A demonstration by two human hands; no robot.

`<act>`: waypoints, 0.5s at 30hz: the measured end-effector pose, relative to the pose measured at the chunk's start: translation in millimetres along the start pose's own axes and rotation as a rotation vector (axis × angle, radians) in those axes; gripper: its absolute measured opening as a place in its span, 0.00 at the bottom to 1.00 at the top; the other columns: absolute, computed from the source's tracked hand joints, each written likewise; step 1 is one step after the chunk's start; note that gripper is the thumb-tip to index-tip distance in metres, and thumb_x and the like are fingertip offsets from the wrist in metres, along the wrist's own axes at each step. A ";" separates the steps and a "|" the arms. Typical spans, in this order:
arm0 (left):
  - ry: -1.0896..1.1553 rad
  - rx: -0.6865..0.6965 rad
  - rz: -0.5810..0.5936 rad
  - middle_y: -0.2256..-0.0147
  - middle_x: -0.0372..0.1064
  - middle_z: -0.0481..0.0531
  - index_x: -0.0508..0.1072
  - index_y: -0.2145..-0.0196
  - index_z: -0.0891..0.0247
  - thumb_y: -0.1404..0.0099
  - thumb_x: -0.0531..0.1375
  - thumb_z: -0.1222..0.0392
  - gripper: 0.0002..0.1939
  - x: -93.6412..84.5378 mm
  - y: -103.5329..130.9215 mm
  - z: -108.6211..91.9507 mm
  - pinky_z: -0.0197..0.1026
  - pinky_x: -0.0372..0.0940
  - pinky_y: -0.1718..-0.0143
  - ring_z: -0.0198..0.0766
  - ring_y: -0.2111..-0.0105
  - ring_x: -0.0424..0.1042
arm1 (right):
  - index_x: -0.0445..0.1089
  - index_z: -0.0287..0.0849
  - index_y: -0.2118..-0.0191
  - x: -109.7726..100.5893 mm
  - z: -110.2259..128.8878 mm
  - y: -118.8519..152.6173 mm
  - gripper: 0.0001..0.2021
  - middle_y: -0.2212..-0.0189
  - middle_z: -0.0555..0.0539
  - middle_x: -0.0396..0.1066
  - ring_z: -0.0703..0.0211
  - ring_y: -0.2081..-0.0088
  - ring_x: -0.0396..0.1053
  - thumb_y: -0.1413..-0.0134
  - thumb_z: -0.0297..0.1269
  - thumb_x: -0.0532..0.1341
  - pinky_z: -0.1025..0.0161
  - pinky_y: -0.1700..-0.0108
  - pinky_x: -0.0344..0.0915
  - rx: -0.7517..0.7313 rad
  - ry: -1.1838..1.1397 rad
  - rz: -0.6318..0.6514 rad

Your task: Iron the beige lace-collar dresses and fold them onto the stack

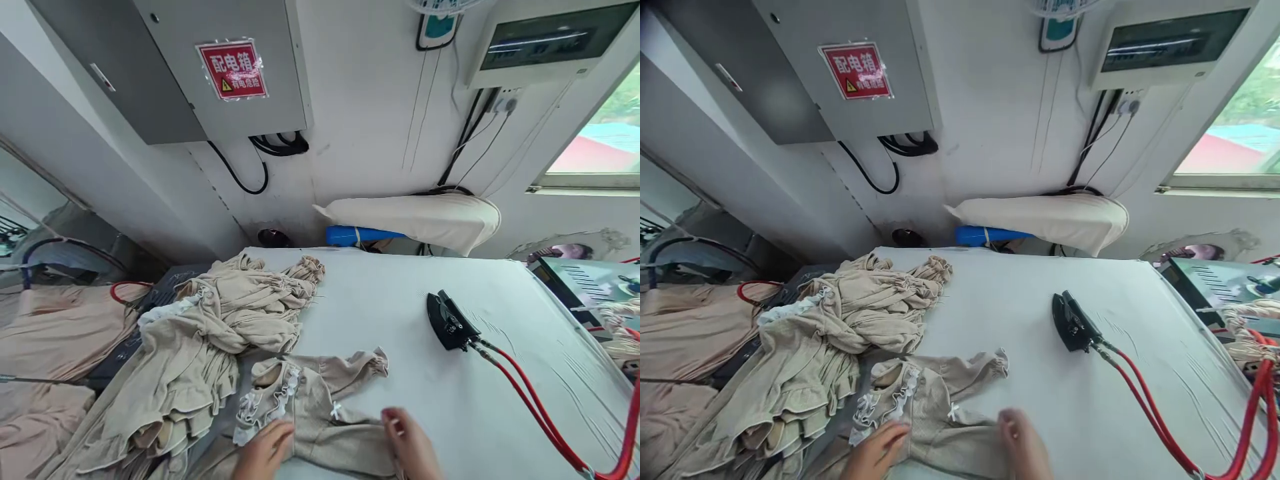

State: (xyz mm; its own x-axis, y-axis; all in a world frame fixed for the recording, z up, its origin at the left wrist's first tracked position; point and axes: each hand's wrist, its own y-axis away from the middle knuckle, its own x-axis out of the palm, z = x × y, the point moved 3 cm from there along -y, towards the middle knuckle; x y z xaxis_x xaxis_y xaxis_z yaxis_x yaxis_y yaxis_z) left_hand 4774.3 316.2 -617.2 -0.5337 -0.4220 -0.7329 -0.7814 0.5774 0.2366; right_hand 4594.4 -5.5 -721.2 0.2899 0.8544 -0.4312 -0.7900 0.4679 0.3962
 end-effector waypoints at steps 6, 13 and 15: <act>-0.395 0.195 0.356 0.44 0.75 0.57 0.76 0.44 0.55 0.38 0.58 0.67 0.25 67.1 -83.2 -72.6 0.50 0.72 0.48 0.49 0.51 0.78 | 0.75 0.43 0.55 -44.0 44.7 -78.4 0.33 0.60 0.41 0.79 0.45 0.59 0.76 0.48 0.70 0.58 0.53 0.57 0.69 0.147 0.042 -0.236; -0.527 0.493 0.459 0.57 0.78 0.59 0.79 0.61 0.59 0.36 0.63 0.60 0.06 62.4 -71.2 -68.5 0.59 0.65 0.45 0.55 0.51 0.74 | 0.71 0.50 0.52 -66.1 43.0 -56.4 0.16 0.50 0.46 0.75 0.53 0.55 0.74 0.35 0.52 0.53 0.58 0.52 0.67 -0.204 0.161 -0.273; -0.477 0.645 0.416 0.52 0.77 0.57 0.78 0.60 0.56 0.34 0.63 0.56 0.06 53.7 -61.5 -68.4 0.60 0.58 0.37 0.55 0.42 0.68 | 0.71 0.50 0.55 -90.5 7.4 -33.9 0.15 0.49 0.44 0.74 0.52 0.57 0.74 0.34 0.49 0.51 0.57 0.55 0.67 -0.280 0.262 -0.331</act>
State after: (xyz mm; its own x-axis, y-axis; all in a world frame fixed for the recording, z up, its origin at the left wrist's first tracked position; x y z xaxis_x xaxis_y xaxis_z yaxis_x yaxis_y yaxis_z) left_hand 4771.6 210.1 -627.4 -0.4296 0.1606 -0.8886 -0.1458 0.9588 0.2437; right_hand 4598.9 -97.0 -689.6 0.4324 0.5683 -0.7001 -0.8037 0.5949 -0.0135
